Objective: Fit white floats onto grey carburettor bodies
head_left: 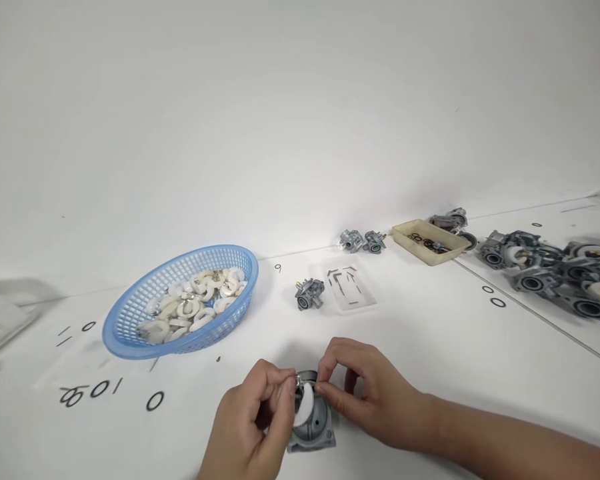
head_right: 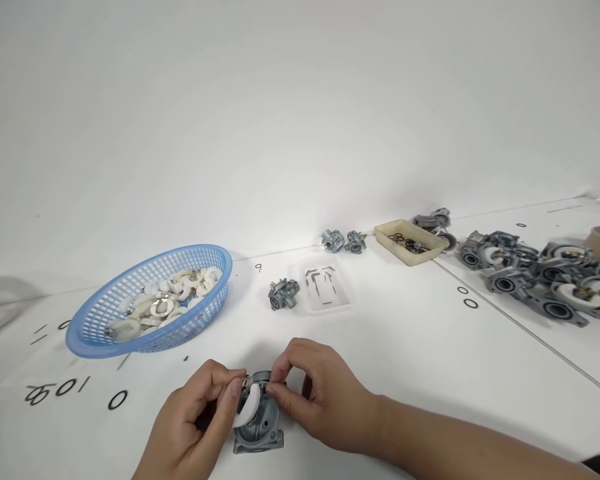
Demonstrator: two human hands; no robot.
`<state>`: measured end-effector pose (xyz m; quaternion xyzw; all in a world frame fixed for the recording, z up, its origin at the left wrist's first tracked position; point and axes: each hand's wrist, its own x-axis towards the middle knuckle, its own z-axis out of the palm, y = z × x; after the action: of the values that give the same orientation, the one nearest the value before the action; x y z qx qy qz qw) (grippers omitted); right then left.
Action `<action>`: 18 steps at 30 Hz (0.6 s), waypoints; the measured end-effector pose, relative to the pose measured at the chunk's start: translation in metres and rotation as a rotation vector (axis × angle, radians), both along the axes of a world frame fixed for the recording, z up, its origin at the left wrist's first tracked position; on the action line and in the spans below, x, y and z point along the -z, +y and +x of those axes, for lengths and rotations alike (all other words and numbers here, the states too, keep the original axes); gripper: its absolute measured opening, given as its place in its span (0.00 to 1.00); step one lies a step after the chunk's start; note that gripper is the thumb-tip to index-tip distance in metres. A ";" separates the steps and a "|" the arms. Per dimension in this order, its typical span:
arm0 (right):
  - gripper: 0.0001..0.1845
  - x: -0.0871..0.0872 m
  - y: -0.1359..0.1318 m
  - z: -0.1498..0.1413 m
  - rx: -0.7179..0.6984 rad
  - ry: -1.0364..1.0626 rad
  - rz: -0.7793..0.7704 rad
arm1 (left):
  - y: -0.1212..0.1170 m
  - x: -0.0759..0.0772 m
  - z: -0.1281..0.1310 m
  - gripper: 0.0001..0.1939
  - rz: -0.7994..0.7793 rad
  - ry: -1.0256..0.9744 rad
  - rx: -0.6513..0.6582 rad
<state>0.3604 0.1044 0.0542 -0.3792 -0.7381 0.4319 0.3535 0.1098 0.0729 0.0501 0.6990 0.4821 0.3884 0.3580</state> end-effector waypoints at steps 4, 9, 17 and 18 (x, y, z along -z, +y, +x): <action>0.05 0.003 -0.001 0.000 0.009 0.008 -0.054 | -0.005 0.005 0.005 0.20 -0.070 -0.039 0.039; 0.04 0.004 -0.002 0.000 0.007 0.006 -0.024 | -0.013 0.003 0.021 0.24 -0.059 -0.144 -0.110; 0.15 -0.008 -0.001 0.008 -0.013 0.119 0.271 | -0.016 0.007 0.018 0.14 0.175 -0.076 -0.145; 0.17 -0.010 -0.001 0.010 -0.023 0.131 0.312 | -0.016 0.005 0.015 0.11 0.238 -0.054 -0.158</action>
<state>0.3699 0.1033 0.0642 -0.2821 -0.7758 0.3399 0.4506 0.1252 0.0570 0.0454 0.6856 0.4763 0.4885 0.2538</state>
